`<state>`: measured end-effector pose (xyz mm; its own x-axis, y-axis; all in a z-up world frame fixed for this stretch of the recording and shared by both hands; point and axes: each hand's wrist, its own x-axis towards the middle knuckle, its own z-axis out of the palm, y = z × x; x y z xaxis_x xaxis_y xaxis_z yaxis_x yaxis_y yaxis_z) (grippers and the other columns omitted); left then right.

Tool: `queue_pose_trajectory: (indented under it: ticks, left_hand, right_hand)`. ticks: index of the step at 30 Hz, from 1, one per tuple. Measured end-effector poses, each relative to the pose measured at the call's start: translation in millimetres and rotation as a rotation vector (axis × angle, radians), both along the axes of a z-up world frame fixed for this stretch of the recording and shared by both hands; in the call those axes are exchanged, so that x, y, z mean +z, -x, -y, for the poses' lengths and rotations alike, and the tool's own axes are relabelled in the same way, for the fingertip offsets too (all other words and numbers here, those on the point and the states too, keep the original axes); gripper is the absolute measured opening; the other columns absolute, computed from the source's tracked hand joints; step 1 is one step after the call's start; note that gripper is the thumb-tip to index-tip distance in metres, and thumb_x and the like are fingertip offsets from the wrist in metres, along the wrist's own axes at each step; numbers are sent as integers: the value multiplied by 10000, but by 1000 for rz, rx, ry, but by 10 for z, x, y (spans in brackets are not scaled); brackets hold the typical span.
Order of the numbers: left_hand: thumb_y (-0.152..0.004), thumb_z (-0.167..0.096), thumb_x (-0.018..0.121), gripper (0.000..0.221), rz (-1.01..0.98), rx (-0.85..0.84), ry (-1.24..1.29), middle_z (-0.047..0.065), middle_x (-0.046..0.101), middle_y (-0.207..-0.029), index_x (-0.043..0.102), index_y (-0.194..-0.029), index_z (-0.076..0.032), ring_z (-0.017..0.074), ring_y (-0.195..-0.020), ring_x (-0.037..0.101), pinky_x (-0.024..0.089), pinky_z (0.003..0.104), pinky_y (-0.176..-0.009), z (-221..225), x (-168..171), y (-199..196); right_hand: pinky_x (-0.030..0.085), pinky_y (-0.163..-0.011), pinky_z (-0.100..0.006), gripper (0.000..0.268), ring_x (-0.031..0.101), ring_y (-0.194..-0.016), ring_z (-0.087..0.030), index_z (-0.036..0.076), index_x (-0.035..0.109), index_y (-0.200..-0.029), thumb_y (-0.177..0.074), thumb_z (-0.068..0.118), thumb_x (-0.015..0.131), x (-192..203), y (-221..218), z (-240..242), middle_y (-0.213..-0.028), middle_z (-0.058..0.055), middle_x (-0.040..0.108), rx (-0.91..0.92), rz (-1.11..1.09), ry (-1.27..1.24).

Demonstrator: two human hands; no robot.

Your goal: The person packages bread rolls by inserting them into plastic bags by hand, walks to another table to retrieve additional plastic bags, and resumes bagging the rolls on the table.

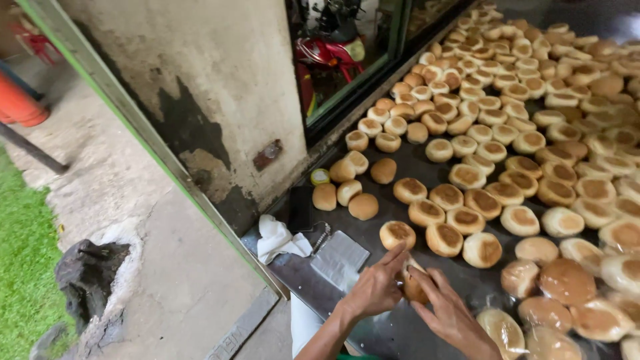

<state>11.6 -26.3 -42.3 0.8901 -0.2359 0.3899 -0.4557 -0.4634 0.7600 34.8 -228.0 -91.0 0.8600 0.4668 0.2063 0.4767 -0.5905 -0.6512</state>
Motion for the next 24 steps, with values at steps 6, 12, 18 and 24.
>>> queue_pose_trajectory:
  ticks: [6,12,18,24]
  left_hand:
    - [-698,130,623,779,89,-128,-315,257,464,-1619,479,-1463,107,404,-1028,717,601,415,-755,134,16,31]
    - [-727,66,691,700,111,-108,-34,276,486,-1546,539,-1409,102,414,-1428,507,471,414,-1142,-20,100,-101]
    - [-677,85,601,724,-20,-255,41,286,464,-1583,548,-1398,117,407,-1488,429,458,406,-1165,4,271,-7]
    - [-795,-129,816,569,114,46,-84,256,647,-1329,631,-1302,50,379,-1177,664,549,412,-960,-364,171,-327]
  right_hand:
    - [509,-960,-441,612,580,-1186,-401,78,501,-1373,-799,42,712,-235,-216,24,-1285,-177,551,-6,-14,24]
    - [582,-783,-412,664,686,-938,-346,126,541,-1416,-784,19,715,52,-113,-165,-1137,-135,659,-207,-130,-196]
    - [578,-790,-446,576,692,-987,-386,130,572,-1394,-831,8,604,18,-260,-178,-1201,-194,669,-194,252,-95]
    - [567,-735,-441,351,707,-899,-340,129,643,-1275,-935,207,677,139,-406,137,-1071,-129,714,-180,74,35]
